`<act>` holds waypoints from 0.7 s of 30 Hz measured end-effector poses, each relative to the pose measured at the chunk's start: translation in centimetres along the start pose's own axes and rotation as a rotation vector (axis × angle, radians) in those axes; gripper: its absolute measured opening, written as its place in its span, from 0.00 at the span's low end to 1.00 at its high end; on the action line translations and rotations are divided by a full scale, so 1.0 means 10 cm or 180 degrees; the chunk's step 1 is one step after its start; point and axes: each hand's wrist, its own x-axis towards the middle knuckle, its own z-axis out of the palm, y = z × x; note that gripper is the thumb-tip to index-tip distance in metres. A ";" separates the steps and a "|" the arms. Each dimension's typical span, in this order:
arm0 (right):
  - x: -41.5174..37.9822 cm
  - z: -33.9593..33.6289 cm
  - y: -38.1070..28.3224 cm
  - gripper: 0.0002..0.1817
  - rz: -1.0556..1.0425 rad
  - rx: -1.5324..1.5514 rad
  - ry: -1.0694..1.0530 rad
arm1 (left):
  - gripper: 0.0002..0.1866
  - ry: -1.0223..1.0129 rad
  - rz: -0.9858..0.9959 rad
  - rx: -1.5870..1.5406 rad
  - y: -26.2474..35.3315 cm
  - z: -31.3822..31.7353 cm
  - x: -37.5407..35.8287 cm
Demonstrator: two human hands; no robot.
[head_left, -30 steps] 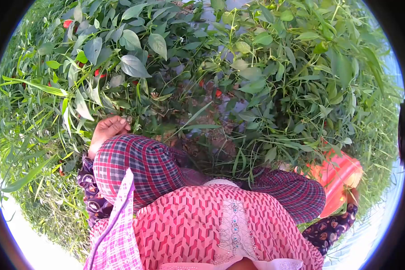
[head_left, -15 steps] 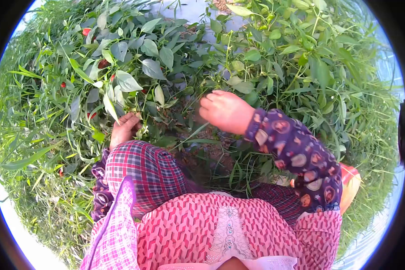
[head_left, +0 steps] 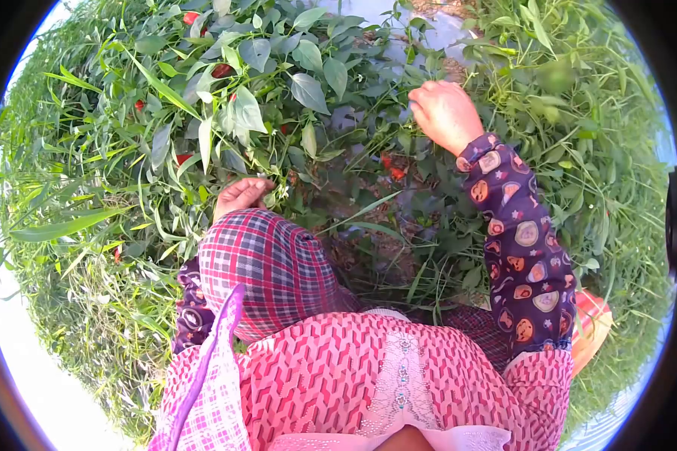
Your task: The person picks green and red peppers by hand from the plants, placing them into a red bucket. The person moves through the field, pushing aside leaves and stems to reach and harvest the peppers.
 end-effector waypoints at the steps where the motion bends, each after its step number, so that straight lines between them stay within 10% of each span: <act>1: 0.09 -0.08 -0.27 0.09 -0.0254 0.0363 0.0011 | 0.06 -0.0153 0.0246 0.0030 -0.04 -0.07 0.05; 10: 0.49 1.12 -1.41 0.20 0.0378 0.4406 -0.0825 | 0.06 -0.0543 0.1149 -0.0043 -0.01 -0.15 -0.01; 15: 0.26 0.33 -1.03 0.18 0.0770 0.4199 -0.0800 | 0.08 -0.0779 0.1452 -0.0255 0.31 -0.02 -0.20; 17: 0.19 -0.01 -0.70 0.14 0.1869 0.6357 -0.1381 | 0.08 -0.0668 0.1321 -0.0208 0.48 0.09 -0.26; 19: 0.04 0.05 -0.24 0.11 0.1510 0.5874 0.0091 | 0.08 -0.0696 0.1369 -0.0102 0.56 0.13 -0.20; 21: -0.01 -0.29 0.21 0.10 0.1507 0.7518 -0.0072 | 0.08 -0.0250 0.1188 -0.0234 0.60 0.18 -0.17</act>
